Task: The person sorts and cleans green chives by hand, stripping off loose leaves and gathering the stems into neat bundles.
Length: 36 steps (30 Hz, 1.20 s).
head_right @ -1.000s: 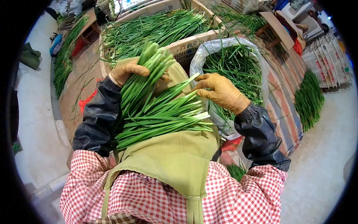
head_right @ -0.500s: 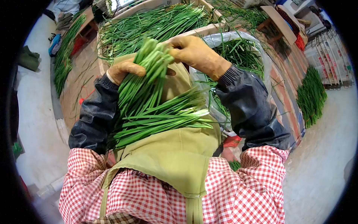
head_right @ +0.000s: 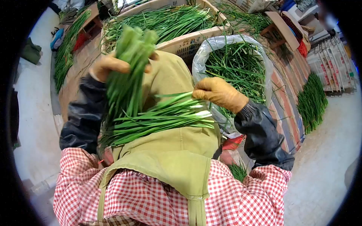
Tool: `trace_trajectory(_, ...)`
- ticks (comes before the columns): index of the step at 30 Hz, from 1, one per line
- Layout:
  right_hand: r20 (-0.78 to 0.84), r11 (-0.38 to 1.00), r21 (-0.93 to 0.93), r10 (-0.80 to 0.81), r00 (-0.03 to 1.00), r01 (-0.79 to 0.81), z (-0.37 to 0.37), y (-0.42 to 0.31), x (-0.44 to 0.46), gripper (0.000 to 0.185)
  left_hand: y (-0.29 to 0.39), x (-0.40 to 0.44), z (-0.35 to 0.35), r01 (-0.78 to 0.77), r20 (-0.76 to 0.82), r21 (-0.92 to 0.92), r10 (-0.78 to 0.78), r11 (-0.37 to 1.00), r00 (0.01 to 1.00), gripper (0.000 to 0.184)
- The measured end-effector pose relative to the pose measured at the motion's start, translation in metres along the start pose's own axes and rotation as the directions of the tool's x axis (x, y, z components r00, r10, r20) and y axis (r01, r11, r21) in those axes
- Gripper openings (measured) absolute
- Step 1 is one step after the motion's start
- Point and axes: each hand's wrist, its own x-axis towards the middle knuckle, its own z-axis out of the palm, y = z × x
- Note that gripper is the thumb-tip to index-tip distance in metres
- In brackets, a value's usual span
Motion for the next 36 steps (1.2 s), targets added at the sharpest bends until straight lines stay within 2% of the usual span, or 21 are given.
trace_trajectory(2,-0.277,0.918,-0.289,-0.35,0.895,0.27,-0.001,-0.014,-0.01,0.019,0.04,-0.027,0.018,-0.062,-0.047,0.181,0.071,0.982,0.996,0.078)
trace_trajectory(3,-0.329,0.902,-0.238,-0.424,0.844,0.36,-0.003,-0.014,-0.012,0.015,0.053,-0.038,0.018,-0.222,0.038,0.274,0.22,0.936,0.975,0.08)
trace_trajectory(4,-0.334,0.903,-0.238,-0.423,0.842,0.359,-0.007,-0.01,-0.008,0.015,0.062,-0.046,0.013,-0.257,0.067,0.207,0.249,0.944,0.966,0.078)
trace_trajectory(5,-0.327,0.842,-0.455,-0.461,0.825,0.291,-0.011,-0.003,-0.001,0.014,0.072,-0.054,0.008,-0.289,0.096,0.137,0.277,0.947,0.956,0.076)
trace_trajectory(7,-0.281,0.598,-0.801,-0.434,0.856,0.04,-0.019,-0.001,0.013,0.011,0.083,-0.052,0.013,-0.068,-0.04,0.19,0.077,0.98,0.996,0.07)
trace_trajectory(8,-0.274,0.588,-0.808,-0.45,0.85,0.051,-0.022,-0.004,0.014,0.011,0.076,-0.047,0.02,0.008,-0.241,0.347,0.081,0.938,0.967,0.068)
trace_trajectory(10,-0.455,0.84,-0.35,-0.54,0.708,0.415,-0.02,-0.015,0.016,0.015,0.045,-0.03,0.008,0.034,-0.226,0.22,0.017,0.975,0.974,0.064)
trace_trajectory(12,-0.381,0.733,-0.598,-0.616,0.689,0.325,-0.032,-0.028,0.02,0.018,0.028,-0.018,0.002,0.05,-0.153,0.131,-0.03,0.99,0.988,0.064)
trace_trajectory(17,-0.46,0.868,-0.239,-0.495,0.737,0.434,-0.026,-0.062,0.03,0.021,0.003,0.015,0.001,0.056,-0.058,0.087,-0.051,0.995,0.997,0.066)
trace_trajectory(20,-0.493,0.83,-0.34,-0.558,0.667,0.443,-0.023,-0.063,0.05,0.022,-0.003,0.025,0.008,0.095,-0.025,-0.001,-0.095,0.995,0.995,0.067)
trace_trajectory(22,-0.469,0.854,-0.268,-0.52,0.713,0.447,-0.026,-0.05,0.051,0.025,-0.013,0.031,0.004,0.133,0.19,-0.175,-0.099,0.976,0.977,0.068)
trace_trajectory(24,-0.268,0.762,-0.46,-0.609,0.746,0.457,-0.036,-0.033,0.044,0.031,-0.019,0.027,-0.009,0.106,0.161,-0.193,-0.075,0.976,0.984,0.067)
trace_trajectory(25,-0.308,0.874,-0.371,-0.435,0.846,0.314,-0.035,-0.018,0.04,0.036,-0.021,0.027,-0.017,0.083,0.169,-0.225,-0.045,0.971,0.985,0.067)
trace_trajectory(27,-0.291,0.885,-0.436,-0.309,0.905,0.162,-0.032,0.019,0.028,0.038,-0.02,0.023,-0.027,0.028,0.166,-0.252,0.015,0.967,0.986,0.065)
trace_trajectory(28,-0.245,0.991,-0.056,0.108,0.963,-0.125,-0.026,0.021,0.017,0.037,-0.021,0.022,-0.031,0.025,0.161,-0.255,0.017,0.967,0.987,0.065)
trace_trajectory(30,-0.341,0.997,0.01,0.076,0.937,-0.077,-0.028,0.052,0.004,0.035,-0.024,0.02,-0.039,0.012,0.153,-0.278,0.032,0.96,0.988,0.064)
trace_trajectory(32,-0.511,0.972,0.153,0.231,0.828,-0.177,-0.056,0.08,-0.009,0.031,-0.024,0.018,-0.043,0.007,0.148,-0.262,0.033,0.965,0.988,0.064)
trace_trajectory(33,-0.642,0.871,-0.197,0.232,0.73,-0.45,-0.074,0.102,-0.019,0.031,-0.024,0.017,-0.042,0.001,0.135,-0.259,0.036,0.966,0.99,0.064)
trace_trajectory(34,-0.754,0.574,-0.454,0.16,0.637,-0.682,-0.082,0.103,-0.027,0.032,-0.024,0.017,-0.04,-0.005,0.123,-0.256,0.038,0.967,0.992,0.064)
trace_trajectory(35,-0.759,0.571,-0.45,0.161,0.631,-0.687,-0.084,0.105,-0.031,0.032,-0.024,0.022,-0.041,-0.007,0.168,-0.259,0.052,0.966,0.984,0.063)
trace_trajectory(36,-0.768,0.44,-0.506,0.162,0.619,-0.742,-0.082,0.082,-0.031,0.033,-0.024,0.023,-0.038,-0.011,0.17,-0.259,0.057,0.966,0.984,0.063)
